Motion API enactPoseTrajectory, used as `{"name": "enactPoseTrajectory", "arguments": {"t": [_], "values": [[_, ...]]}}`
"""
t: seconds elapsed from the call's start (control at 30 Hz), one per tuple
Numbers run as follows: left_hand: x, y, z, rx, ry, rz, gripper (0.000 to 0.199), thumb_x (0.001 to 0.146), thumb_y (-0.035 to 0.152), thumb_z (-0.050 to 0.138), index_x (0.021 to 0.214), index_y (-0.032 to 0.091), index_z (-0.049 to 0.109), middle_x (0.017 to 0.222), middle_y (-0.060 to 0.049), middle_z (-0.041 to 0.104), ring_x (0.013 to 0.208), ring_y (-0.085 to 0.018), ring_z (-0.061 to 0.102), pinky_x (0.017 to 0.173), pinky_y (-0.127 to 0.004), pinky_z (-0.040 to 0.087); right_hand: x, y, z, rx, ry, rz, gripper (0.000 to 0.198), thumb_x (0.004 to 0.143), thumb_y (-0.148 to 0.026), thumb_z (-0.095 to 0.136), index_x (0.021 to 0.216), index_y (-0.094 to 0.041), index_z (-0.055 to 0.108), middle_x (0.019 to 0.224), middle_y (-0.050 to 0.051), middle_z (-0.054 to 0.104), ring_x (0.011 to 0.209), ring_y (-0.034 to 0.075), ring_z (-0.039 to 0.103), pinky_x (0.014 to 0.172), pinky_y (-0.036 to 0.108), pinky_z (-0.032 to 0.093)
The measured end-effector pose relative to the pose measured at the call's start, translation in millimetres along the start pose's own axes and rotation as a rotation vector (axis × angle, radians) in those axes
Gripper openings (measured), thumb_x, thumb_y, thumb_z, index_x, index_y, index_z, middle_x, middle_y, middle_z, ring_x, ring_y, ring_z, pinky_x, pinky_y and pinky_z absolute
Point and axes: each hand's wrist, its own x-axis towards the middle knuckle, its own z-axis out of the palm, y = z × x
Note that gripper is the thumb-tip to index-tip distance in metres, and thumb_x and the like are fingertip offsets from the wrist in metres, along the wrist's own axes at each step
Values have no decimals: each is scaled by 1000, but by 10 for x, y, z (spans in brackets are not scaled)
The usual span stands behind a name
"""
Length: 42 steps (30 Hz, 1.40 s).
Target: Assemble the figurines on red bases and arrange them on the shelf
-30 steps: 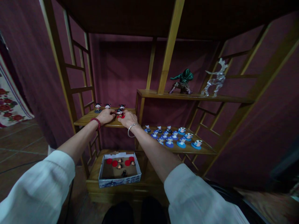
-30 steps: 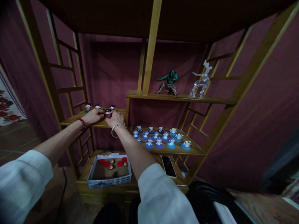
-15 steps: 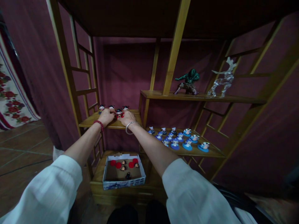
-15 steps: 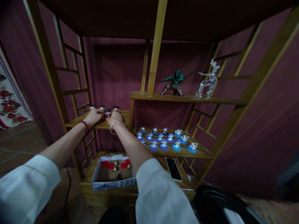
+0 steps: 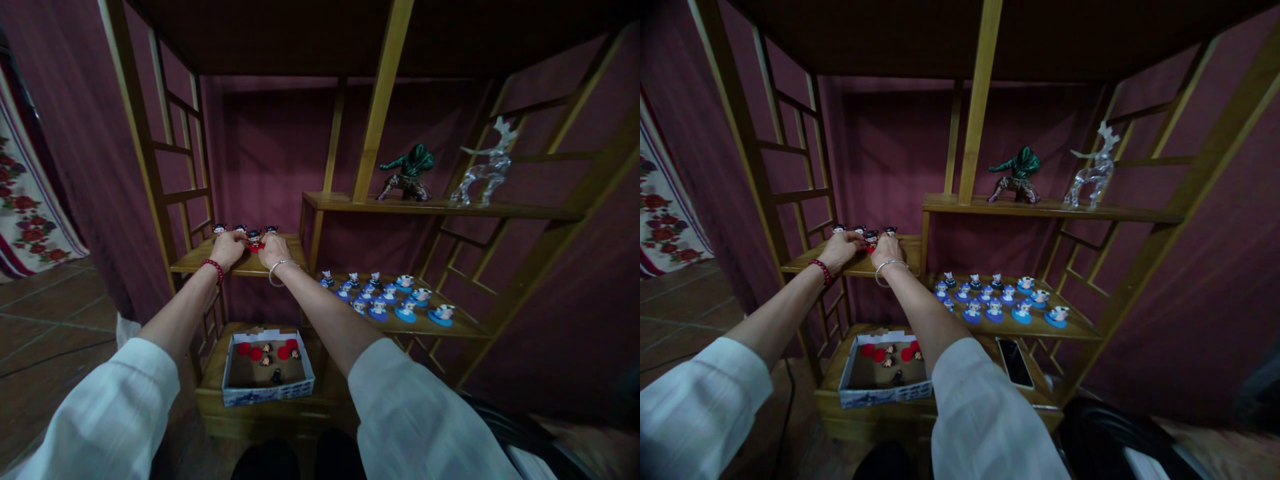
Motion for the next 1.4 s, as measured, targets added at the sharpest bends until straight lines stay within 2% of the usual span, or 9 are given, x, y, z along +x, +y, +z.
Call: {"name": "enactPoseTrajectory", "arguments": {"t": [0.17, 0.27, 0.47, 0.63, 0.8, 0.93, 1.13, 1.4], "values": [[2, -12, 1, -62, 54, -34, 20, 62, 19, 56, 78, 15, 67, 73, -5, 69, 72, -17, 61, 72, -28, 47, -26, 8, 10, 9, -26, -3, 23, 70, -11, 51, 89, -15, 65, 95, 11, 64, 93, 20, 59, 80, 26, 43], [-15, -12, -10, -84, 65, -58, 23, 62, 17, 53, 79, 15, 68, 70, -4, 68, 66, -15, 61, 69, -26, 47, -32, 34, 30, 7, -10, -34, 25, 71, -12, 50, 89, -14, 66, 98, 12, 63, 94, 20, 58, 81, 26, 42], [-52, 40, -51, 69, 28, -7, 30, 64, 14, 45, 79, 18, 70, 72, -4, 69, 66, -15, 61, 69, -26, 47, -8, 78, 54, 4, -16, -43, 27, 71, -14, 49, 90, -19, 67, 99, 8, 64, 95, 19, 58, 80, 25, 42], [-137, 191, -113, 233, -80, 59, 31, 64, 15, 47, 83, 21, 71, 80, -3, 69, 76, -18, 60, 72, -27, 45, 7, 122, 35, -37, -49, -51, 34, 70, -13, 50, 98, -25, 65, 103, 6, 63, 98, 19, 55, 82, 26, 41], [-200, 282, -139, 310, -127, 80, 31, 67, 17, 47, 87, 21, 70, 85, -3, 68, 82, -18, 59, 76, -26, 44, -3, 188, -8, -150, -72, -20, 37, 71, -15, 50, 105, -22, 62, 106, 10, 59, 101, 21, 53, 83, 28, 40], [-212, 294, -135, 318, -139, 98, 33, 67, 16, 46, 90, 20, 69, 86, -3, 68, 83, -17, 59, 78, -24, 43, -26, 198, -35, -163, -77, 11, 37, 71, -17, 49, 106, -24, 61, 107, 11, 56, 102, 23, 50, 84, 30, 39], [-213, 289, -121, 345, -130, 115, 34, 67, 15, 44, 90, 19, 69, 87, -3, 68, 83, -17, 59, 77, -23, 43, -20, 205, -40, -82, -79, 51, 39, 71, -20, 49, 107, -31, 59, 109, 8, 54, 105, 23, 48, 85, 31, 39], [-216, 290, -119, 361, -125, 114, 34, 68, 17, 44, 91, 19, 69, 84, -4, 69, 79, -17, 59, 77, -24, 43, 39, 179, -55, -112, -169, 41, 45, 73, -23, 45, 117, -33, 49, 117, 4, 51, 111, 25, 42, 91, 38, 34]]}}
